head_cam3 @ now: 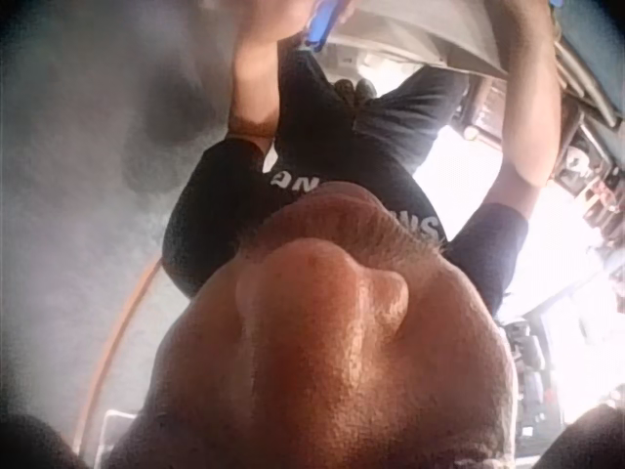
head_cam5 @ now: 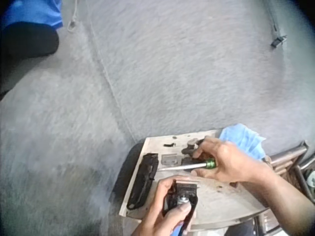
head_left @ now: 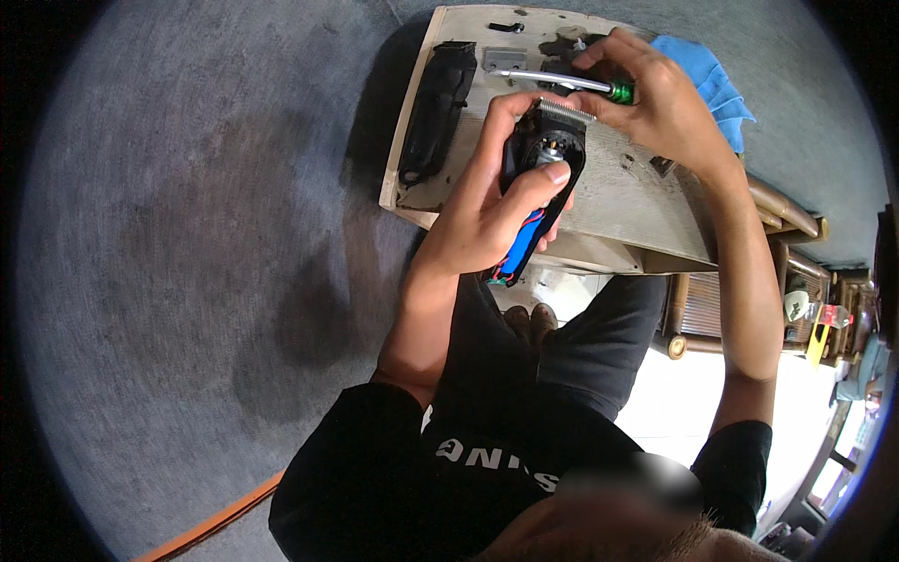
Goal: The person disassembles and attempts to repair a hair clipper by using a screwdriver to remove internal screws and components while holding the device open.
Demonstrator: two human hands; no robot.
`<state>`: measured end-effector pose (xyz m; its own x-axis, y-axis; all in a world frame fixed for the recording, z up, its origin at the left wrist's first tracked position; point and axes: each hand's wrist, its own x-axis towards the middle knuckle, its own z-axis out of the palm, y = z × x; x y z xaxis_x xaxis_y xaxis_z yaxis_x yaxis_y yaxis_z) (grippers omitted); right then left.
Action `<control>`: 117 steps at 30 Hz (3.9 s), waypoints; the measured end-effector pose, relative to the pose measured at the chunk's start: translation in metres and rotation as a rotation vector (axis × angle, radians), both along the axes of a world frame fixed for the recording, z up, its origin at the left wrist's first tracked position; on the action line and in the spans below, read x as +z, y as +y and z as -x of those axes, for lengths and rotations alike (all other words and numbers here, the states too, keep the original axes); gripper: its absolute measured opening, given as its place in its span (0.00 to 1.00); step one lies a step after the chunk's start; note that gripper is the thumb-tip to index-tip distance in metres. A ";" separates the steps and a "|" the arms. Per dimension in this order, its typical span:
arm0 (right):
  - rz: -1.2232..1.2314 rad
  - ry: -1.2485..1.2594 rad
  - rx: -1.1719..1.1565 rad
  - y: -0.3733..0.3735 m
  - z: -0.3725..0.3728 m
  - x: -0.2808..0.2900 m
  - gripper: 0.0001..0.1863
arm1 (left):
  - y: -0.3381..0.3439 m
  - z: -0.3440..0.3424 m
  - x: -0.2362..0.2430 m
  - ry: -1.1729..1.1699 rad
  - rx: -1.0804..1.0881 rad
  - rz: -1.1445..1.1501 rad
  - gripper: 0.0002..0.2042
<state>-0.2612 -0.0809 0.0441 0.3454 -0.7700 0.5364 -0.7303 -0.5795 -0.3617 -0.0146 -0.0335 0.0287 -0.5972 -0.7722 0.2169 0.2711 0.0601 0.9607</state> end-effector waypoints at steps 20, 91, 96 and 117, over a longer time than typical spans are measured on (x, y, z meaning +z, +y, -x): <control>-0.168 -0.398 -0.172 0.028 -0.031 0.008 0.29 | -0.007 0.010 -0.005 0.168 0.294 -0.206 0.20; -0.897 -1.553 0.434 0.095 -0.044 -0.020 0.33 | 0.003 0.008 0.001 0.077 0.298 -0.105 0.19; -0.889 -1.556 0.422 0.095 -0.045 -0.020 0.33 | 0.002 0.007 0.001 0.079 0.292 -0.098 0.20; -0.560 -1.398 0.063 0.096 -0.070 -0.017 0.17 | -0.003 0.002 -0.010 0.112 0.229 -0.090 0.26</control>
<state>-0.1915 0.0150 0.0271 -0.1417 -0.9846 0.1023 0.4001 -0.1515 -0.9039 -0.0164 -0.0369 0.0184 -0.3805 -0.9037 0.1963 0.3652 0.0482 0.9297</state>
